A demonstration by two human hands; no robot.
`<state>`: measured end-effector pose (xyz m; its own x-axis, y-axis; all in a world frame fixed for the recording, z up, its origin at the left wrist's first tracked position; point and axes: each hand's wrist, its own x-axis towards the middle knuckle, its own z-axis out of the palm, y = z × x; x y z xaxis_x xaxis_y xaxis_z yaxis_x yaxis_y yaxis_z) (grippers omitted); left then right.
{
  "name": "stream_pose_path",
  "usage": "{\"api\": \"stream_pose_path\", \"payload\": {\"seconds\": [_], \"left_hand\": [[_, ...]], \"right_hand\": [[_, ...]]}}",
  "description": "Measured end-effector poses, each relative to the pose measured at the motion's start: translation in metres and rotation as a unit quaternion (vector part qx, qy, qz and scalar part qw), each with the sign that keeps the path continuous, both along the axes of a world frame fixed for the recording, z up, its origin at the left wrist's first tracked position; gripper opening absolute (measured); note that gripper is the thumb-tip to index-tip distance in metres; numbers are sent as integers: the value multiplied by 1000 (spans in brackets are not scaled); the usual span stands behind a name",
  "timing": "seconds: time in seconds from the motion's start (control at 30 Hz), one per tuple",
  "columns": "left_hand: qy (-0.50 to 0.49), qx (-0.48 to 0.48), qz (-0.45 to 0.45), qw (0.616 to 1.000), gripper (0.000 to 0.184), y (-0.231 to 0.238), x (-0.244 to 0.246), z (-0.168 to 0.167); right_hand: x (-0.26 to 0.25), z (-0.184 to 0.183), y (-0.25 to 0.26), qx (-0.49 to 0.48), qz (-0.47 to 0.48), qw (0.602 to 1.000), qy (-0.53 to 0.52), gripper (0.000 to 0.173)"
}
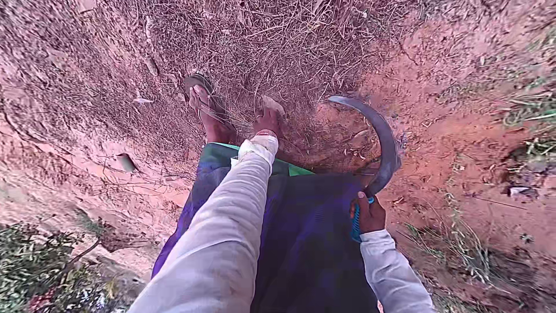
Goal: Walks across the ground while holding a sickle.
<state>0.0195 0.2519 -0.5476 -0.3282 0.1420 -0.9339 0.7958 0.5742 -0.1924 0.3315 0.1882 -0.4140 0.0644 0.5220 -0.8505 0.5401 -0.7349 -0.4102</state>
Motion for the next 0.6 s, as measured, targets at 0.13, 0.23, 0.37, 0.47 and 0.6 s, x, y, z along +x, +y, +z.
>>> {"api": "stream_pose_path", "payload": {"seconds": [0.13, 0.23, 0.37, 0.47, 0.6], "left_hand": [[-37, -45, 52, 997, 70, -16, -33, 19], [9, 41, 123, 992, 45, -20, -71, 26], [5, 96, 212, 972, 51, -26, -77, 16], [-17, 82, 159, 984, 90, -34, -38, 5], [-23, 26, 43, 998, 59, -60, -7, -9]], "right_hand": [[-1, 9, -9, -24, -3, 1000, -16, 43], [-3, 12, -4, -31, -26, 999, -13, 37], [-15, 9, 6, -28, -25, 999, -16, 37], [-29, 9, 8, -22, -47, 999, -6, 32], [-34, 11, 3, -25, -41, 999, 2, 32]]}}
